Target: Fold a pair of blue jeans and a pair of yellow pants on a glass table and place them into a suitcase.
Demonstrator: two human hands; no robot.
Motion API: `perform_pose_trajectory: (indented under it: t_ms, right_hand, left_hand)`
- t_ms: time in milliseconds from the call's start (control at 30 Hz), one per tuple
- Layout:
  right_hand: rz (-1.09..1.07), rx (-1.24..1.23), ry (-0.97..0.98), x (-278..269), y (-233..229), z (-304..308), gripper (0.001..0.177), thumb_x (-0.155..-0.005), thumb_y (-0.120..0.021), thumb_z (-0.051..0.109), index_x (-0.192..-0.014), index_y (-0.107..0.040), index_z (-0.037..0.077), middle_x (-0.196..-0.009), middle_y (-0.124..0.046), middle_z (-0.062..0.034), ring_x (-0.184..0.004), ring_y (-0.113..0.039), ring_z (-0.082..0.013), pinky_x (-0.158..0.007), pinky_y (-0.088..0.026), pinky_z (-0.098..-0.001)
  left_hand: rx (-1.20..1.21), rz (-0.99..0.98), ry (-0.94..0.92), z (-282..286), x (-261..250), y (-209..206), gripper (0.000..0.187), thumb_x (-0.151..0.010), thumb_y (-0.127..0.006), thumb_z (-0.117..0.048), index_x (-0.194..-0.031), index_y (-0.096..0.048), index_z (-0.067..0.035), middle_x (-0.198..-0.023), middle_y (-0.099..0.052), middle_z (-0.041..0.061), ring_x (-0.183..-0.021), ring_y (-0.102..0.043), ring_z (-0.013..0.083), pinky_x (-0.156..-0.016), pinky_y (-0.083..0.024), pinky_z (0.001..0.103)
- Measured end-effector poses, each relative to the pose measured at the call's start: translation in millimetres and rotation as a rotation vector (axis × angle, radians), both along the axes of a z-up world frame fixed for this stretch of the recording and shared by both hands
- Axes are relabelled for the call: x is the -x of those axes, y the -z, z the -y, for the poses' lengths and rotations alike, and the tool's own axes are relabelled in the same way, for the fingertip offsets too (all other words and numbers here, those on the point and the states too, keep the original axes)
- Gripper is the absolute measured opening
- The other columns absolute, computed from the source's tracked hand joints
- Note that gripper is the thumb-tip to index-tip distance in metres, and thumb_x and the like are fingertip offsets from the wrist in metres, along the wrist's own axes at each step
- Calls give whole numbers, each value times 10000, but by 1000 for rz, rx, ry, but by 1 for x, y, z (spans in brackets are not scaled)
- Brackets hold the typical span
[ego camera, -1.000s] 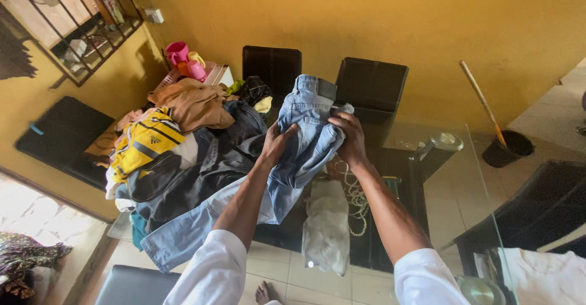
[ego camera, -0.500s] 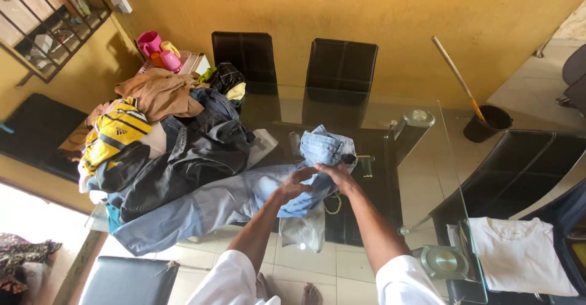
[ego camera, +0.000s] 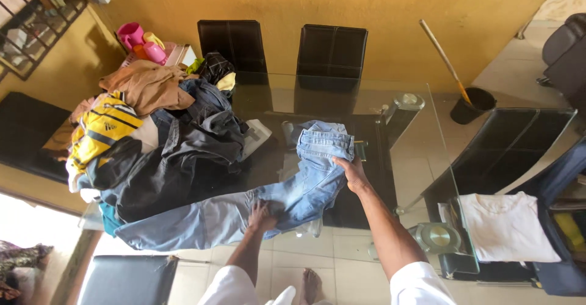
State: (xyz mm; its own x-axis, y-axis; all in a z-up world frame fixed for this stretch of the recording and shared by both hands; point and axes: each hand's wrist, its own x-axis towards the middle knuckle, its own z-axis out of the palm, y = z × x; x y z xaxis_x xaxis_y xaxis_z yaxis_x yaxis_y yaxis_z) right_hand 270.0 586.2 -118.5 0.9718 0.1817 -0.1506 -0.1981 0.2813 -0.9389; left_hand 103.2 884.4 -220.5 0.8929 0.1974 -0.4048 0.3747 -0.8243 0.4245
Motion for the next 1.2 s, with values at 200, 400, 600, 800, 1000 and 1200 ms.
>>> perform_pose_trajectory:
  t_ms: [200,400,600,800,1000,1200]
  right_hand:
    - [8,8,98,30,3,-6,433,-780,-814,126,-1157,-701,-55,-1076,-743,-104,-943,-697,-190,-822,-560,-365]
    - [-30,83,1,84,-21,-1,395,-755,-804,113,-1112,-729,-39,-1055,-762,-87,-926,-718,-175,-819,-577,-346]
    - [-60,50,-76,145,-42,14,379,-728,-811,74,-1086,-719,-8,-1006,-748,-77,-891,-706,-187,-766,-594,-397]
    - [-16,55,-200,162,-5,54,410,-768,-791,147,-1146,-721,6,-1000,-742,-84,-926,-707,-190,-818,-601,-353]
    - [-175,25,-217,189,-58,72,487,-731,-779,181,-1167,-684,-13,-990,-728,-102,-874,-698,-222,-767,-592,-419]
    - [34,209,-261,183,-3,127,504,-763,-786,168,-1199,-710,-75,-1059,-741,-123,-940,-695,-199,-859,-563,-347]
  left_hand:
    - [192,-227,368,53,38,-16,653,-846,-660,-590,-1362,-600,-194,-1351,-602,66,-1156,-573,289,-980,-463,428]
    - [371,103,711,71,26,79,571,-959,-584,-561,-1450,-513,-278,-1133,-648,85,-1044,-618,191,-868,-528,309]
    - [1131,359,-123,56,-1,8,1049,-719,-918,-97,-1558,-289,-121,-1441,-581,101,-1312,-560,225,-1101,-449,383]
    - [1382,216,228,61,28,-81,982,-710,-900,-96,-1553,-397,-60,-1399,-624,88,-1278,-585,217,-1094,-465,387]
    - [1374,7,488,117,63,12,584,-882,-892,-134,-1383,-671,68,-1287,-722,228,-1212,-666,322,-1099,-545,461]
    - [1293,-303,707,162,133,-27,751,-770,-854,-113,-1456,-549,-109,-1474,-560,103,-1369,-491,237,-1171,-358,419]
